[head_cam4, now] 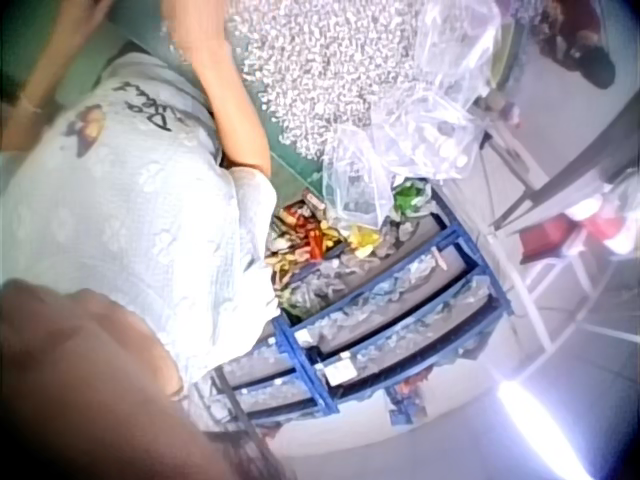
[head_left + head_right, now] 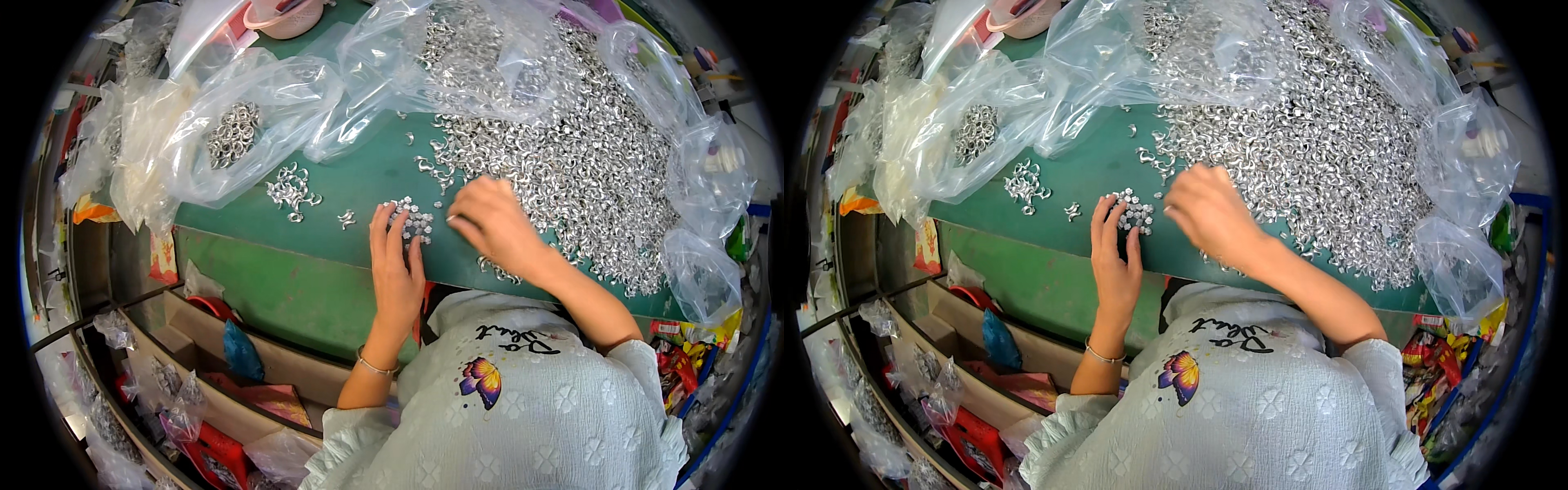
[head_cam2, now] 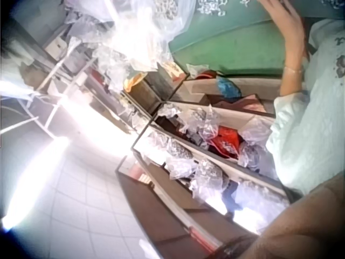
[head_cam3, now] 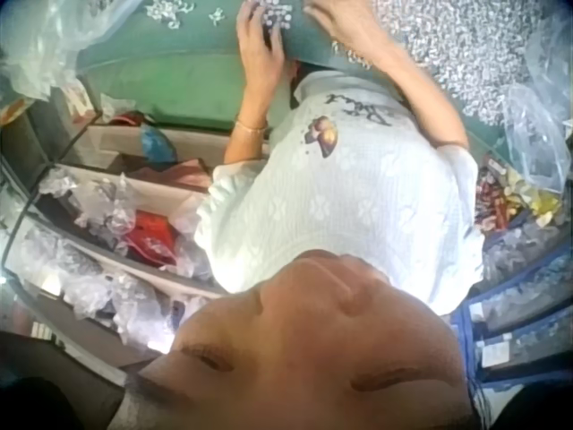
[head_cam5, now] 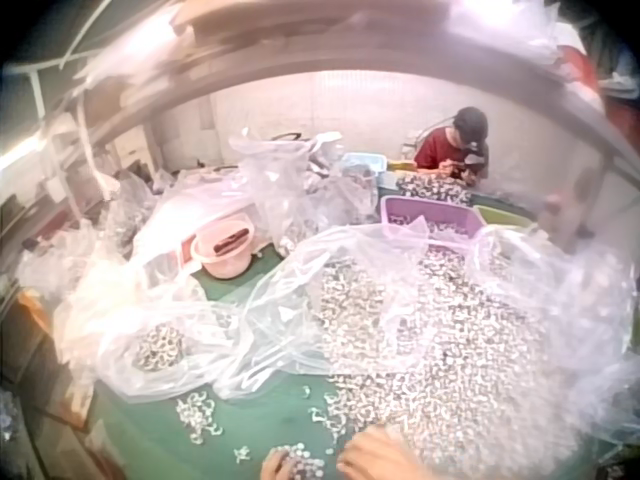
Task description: The person uses their hands to sort through a large pile of small silver-colored metal pieces on a green workbench, picking individual items and grouping them together.
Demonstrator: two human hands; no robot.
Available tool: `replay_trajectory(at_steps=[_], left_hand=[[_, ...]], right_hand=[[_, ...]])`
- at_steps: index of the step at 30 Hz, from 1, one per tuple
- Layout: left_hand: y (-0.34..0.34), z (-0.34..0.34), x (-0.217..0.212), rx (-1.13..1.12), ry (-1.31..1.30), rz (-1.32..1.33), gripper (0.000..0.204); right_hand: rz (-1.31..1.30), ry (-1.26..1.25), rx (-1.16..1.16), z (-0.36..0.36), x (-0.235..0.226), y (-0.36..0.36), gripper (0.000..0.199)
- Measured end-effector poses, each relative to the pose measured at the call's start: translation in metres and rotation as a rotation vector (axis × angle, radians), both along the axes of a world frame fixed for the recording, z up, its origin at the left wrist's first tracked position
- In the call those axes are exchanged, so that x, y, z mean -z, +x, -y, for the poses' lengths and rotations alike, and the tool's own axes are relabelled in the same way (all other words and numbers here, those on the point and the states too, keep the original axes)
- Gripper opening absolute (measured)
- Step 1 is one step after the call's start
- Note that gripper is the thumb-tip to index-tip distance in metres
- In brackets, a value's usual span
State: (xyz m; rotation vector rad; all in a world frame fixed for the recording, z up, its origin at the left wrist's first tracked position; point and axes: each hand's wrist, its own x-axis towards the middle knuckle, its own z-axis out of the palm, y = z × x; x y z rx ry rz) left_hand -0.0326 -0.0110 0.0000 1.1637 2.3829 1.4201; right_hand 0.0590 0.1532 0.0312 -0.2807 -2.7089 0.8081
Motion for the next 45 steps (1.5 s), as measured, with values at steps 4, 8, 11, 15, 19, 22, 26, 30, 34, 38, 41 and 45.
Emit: replay_trajectory(at_steps=[4, 8, 11, 15, 19, 22, 26, 30, 34, 38, 41, 45], left_hand=[[0.000, 0.005, -0.005, -0.016, 0.059, 0.033, 0.032], [0.019, 0.042, 0.000, -0.134, 0.260, 0.411, 0.017], [0.034, 0.062, -0.002, 0.008, 0.129, 0.918, 0.018], [0.040, 0.066, 0.032, 0.151, 0.017, 1.463, 0.038], [0.035, 0.059, 0.046, 0.195, 0.107, 1.658, 0.046], [0.025, 0.055, 0.053, 0.365, 0.156, 1.754, 0.053], [0.018, 0.046, 0.047, 0.371, 0.118, 1.808, 0.055], [0.013, 0.051, 0.071, 0.446, 0.269, 2.013, 0.062], [0.006, 0.048, 0.089, 0.638, 0.600, 2.312, 0.067], [-0.005, 0.044, 0.089, 0.831, 0.603, 2.353, 0.073], [-0.010, 0.044, 0.096, 0.956, 0.527, 2.236, 0.074], [-0.004, 0.045, 0.100, 0.788, 0.761, 2.544, 0.067]], right_hand=[[-0.014, -0.014, -0.092, 0.005, 0.009, -0.012, 0.010], [-0.078, -0.367, 0.026, 0.004, 0.007, -0.011, 0.019], [-0.103, -0.386, -0.062, 0.016, 0.011, -0.019, 0.033], [-0.056, -0.311, -0.198, 0.024, 0.021, -0.015, 0.039], [-0.023, -0.376, -0.247, 0.022, 0.016, -0.018, 0.042], [-0.031, -0.373, -0.273, 0.020, 0.019, -0.031, 0.042], [0.063, -0.307, -0.345, 0.015, 0.021, -0.031, 0.042], [0.036, -0.266, -0.360, 0.014, 0.019, -0.038, 0.043], [0.091, -0.093, -0.442, 0.018, 0.025, -0.045, 0.044], [0.125, -0.078, -0.498, 0.022, 0.026, -0.030, 0.045], [0.179, -0.111, -0.528, 0.032, 0.020, -0.016, 0.050], [0.213, -0.058, -0.590, 0.045, 0.017, 0.000, 0.055]])
